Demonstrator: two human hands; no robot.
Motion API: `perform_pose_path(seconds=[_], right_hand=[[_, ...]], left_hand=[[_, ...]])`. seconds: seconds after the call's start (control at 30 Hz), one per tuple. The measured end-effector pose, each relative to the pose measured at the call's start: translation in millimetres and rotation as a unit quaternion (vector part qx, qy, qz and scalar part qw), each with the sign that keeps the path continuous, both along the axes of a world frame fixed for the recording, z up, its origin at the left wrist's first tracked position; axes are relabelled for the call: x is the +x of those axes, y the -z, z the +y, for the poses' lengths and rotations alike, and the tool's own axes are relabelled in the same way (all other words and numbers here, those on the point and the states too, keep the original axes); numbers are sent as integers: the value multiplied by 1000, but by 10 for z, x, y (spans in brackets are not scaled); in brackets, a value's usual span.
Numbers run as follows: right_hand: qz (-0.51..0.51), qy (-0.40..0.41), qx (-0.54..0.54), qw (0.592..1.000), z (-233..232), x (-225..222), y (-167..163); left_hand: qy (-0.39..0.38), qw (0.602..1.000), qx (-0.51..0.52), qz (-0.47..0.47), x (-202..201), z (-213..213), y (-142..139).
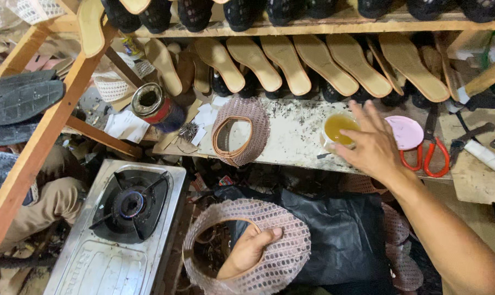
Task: The person holds a woven mesh shoe upper over a small gas burner and works glue from a yellow cup onto its edge, pressing and smoothing the material against a black plastic-covered surface. They rotate the upper to treat different sections and set finished pieces aside with others on the bench.
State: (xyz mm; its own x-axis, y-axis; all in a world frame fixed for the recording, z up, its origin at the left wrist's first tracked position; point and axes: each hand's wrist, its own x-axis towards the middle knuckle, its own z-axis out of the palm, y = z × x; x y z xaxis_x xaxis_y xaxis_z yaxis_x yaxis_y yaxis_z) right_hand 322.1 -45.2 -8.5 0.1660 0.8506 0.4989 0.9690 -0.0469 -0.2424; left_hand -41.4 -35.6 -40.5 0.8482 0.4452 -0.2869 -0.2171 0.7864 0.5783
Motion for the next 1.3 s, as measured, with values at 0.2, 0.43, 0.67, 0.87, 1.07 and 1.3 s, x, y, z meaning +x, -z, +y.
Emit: perform_pose_path(seconds=[0.2,0.43,0.67,0.87,1.07,1.3], right_hand=[[173,-63,-44,982,-315,-252,-120],[326,-314,-70,889,-950,-1056,-322],[286,-326,-12,901,-855,-1152,-196],[289,-331,-13,898,-817,-1217,-198],[277,-313,17,908,-936,-1135,-246],[293,-327,-24,898,-943,-1182,-134]], left_hand=[[15,999,-40,23,36,57,-107],[55,998,-16,-4,138,89,-258],[106,994,-21,-29,126,-69,-269],[137,990,22,-27,81,-124,-213],[120,993,-8,-1,-20,-106,-274],[140,990,24,-18,80,-113,-238]])
